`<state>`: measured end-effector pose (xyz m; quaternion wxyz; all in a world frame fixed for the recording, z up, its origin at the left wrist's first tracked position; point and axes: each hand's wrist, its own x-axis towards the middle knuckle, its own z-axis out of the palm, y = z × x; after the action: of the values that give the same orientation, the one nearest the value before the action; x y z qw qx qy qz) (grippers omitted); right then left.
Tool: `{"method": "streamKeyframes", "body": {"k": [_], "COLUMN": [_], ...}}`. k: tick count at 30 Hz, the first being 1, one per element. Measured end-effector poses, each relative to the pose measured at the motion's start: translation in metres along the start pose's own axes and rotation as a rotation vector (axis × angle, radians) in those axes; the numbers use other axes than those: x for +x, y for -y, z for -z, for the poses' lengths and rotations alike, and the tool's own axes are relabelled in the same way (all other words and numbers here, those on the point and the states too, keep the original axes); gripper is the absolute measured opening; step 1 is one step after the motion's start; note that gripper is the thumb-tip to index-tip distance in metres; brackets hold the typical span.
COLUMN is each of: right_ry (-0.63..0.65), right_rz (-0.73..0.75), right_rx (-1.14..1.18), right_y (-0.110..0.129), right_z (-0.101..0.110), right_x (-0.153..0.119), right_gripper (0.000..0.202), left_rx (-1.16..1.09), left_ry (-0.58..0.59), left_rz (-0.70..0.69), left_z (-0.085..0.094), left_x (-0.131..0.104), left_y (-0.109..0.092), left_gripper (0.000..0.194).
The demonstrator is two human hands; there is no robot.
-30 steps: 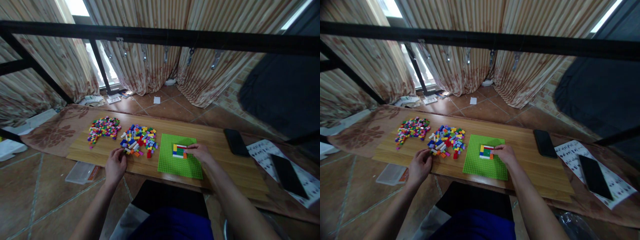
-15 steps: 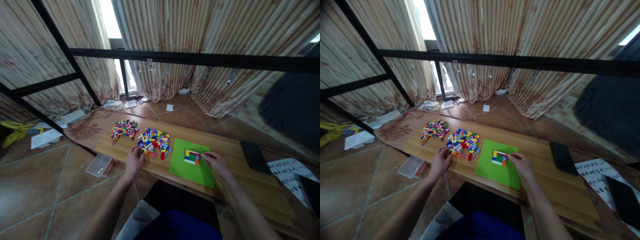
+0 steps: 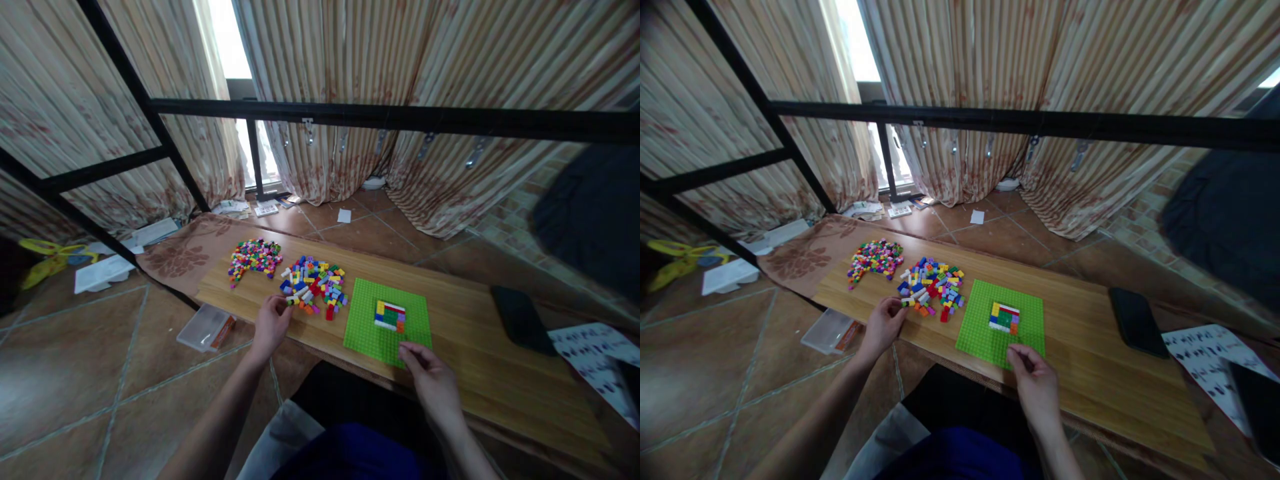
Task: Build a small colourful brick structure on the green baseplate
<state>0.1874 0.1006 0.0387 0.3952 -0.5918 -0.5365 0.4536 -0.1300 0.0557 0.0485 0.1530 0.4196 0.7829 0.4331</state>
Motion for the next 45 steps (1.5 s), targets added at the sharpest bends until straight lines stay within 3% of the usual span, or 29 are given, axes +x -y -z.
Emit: {"method": "streamKeyframes", "body": {"k": [6, 9, 11, 15, 23, 28, 32, 38, 45], "right_ry": [0.18, 0.299, 0.375, 0.409, 0.232, 0.208, 0.268, 0.325, 0.331], "right_rz": [0.229, 0.412, 0.53, 0.588, 0.177, 0.234, 0.276, 0.327, 0.312], "right_rx": [-0.117, -0.166, -0.172, -0.116, 0.273, 0.279, 0.218, 0.154, 0.138], "right_y": [0.036, 0.065, 0.079, 0.084, 0.061, 0.056, 0.057, 0.072, 0.08], "right_z": [-0.033, -0.053, -0.062, -0.069, -0.071, -0.071, -0.065, -0.05, -0.046], "right_x": [-0.029, -0.036, -0.038, -0.04, -0.057, -0.06, -0.058, -0.057, -0.058], "right_gripper": [0.027, 0.035, 0.038, 0.027, 0.021, 0.018, 0.016, 0.031, 0.017], "left_rx": [-0.665, -0.798, -0.817, -0.796, -0.913, -0.821, -0.77, -0.722, -0.531], "left_ry": [0.316, 0.499, 0.587, 0.632, 0.61, 0.538, 0.531, 0.549, 0.537], "left_rz": [0.363, 0.515, 0.537, 0.5, 0.35, 0.257, 0.18, -0.011, -0.12], "left_z": [0.013, 0.014, 0.012, 0.01, 0.004, -0.003, -0.004, -0.003, -0.001], "left_x": [-0.028, -0.049, -0.061, -0.072, -0.084, -0.092, -0.094, -0.096, -0.097], "left_y": [-0.033, -0.055, -0.067, -0.08, -0.079, -0.089, -0.094, -0.097, -0.102], "left_gripper": [0.028, 0.028, 0.027, 0.028, 0.034, 0.024, 0.018, 0.012, 0.011]}}
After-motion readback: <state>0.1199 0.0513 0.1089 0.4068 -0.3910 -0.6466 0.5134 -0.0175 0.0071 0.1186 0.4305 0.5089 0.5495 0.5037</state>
